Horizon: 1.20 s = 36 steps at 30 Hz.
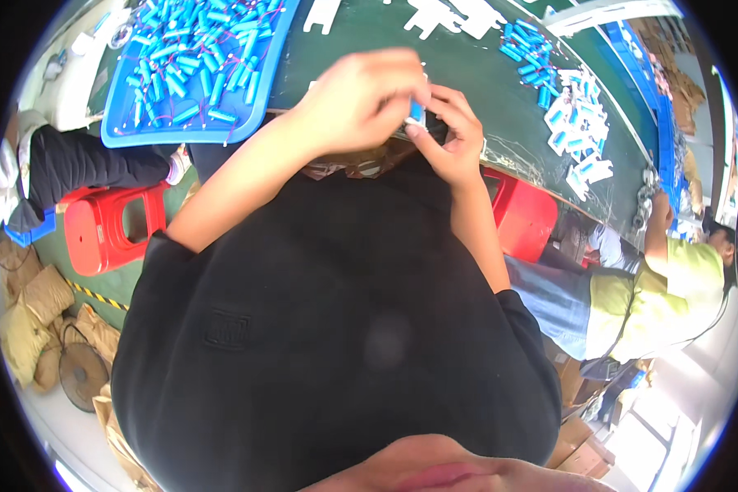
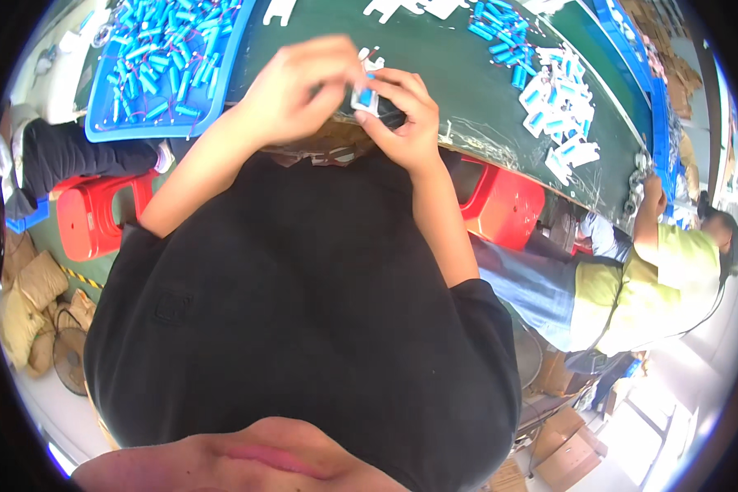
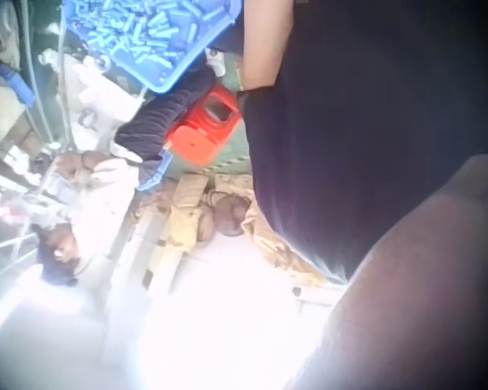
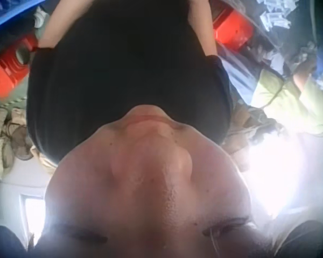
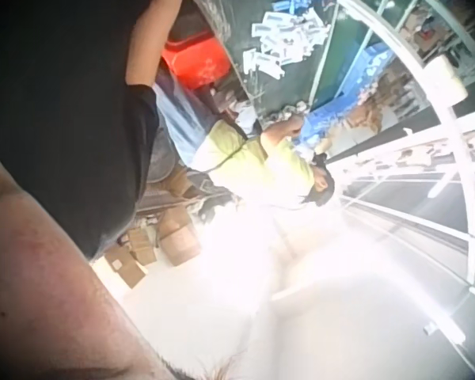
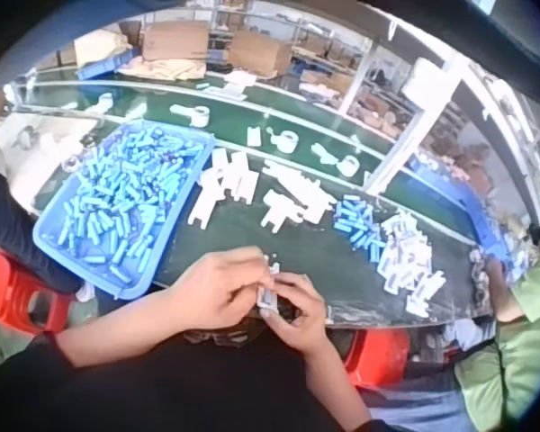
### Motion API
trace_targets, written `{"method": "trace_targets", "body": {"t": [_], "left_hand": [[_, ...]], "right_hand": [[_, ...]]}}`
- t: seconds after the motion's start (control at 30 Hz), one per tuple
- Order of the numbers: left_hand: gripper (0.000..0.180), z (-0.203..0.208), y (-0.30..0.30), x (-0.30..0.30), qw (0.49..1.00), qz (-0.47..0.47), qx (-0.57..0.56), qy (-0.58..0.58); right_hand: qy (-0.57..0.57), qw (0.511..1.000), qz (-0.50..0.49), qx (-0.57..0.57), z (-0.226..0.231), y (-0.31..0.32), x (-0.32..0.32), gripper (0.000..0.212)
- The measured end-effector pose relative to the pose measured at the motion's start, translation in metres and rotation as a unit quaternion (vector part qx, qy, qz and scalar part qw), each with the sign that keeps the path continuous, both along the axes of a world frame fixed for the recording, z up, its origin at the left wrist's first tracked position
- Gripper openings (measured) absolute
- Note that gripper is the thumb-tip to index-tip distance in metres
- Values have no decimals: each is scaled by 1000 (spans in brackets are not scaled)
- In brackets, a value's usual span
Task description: Assembling small electronic components into white plastic frames on an assembly line.
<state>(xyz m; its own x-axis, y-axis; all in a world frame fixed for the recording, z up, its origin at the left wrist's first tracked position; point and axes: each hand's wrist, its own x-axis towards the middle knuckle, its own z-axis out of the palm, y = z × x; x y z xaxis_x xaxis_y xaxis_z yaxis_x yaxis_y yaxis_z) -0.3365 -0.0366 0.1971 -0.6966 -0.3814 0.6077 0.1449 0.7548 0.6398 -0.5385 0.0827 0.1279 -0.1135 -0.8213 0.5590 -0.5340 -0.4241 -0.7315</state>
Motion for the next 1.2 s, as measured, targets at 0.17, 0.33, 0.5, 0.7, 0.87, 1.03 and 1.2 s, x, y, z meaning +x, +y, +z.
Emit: {"method": "trace_targets", "body": {"t": [0.17,0.33,0.5,0.7,0.87,1.03,1.2], "left_hand": [[41,-48,-34,-86,928,289,-193,-135],[47,-79,-32,-106,900,306,-214,-225],[28,-70,-41,-91,905,336,-161,-205],[58,-71,-44,-94,900,349,-131,-227],[74,-76,-47,-90,911,358,-152,-138],[60,-61,-41,-88,968,213,-133,-12],[27,-64,-45,-89,991,-10,-132,10]], "right_hand": [[94,967,-225,-75,-3,15,-21,37],[245,916,-317,3,11,49,-86,39],[307,858,-409,51,32,60,-177,43],[215,802,-553,67,26,39,-254,36],[419,714,-531,177,8,-7,-202,27],[380,751,-528,111,4,-1,-202,18],[74,867,-491,-24,8,6,-197,10]]}}
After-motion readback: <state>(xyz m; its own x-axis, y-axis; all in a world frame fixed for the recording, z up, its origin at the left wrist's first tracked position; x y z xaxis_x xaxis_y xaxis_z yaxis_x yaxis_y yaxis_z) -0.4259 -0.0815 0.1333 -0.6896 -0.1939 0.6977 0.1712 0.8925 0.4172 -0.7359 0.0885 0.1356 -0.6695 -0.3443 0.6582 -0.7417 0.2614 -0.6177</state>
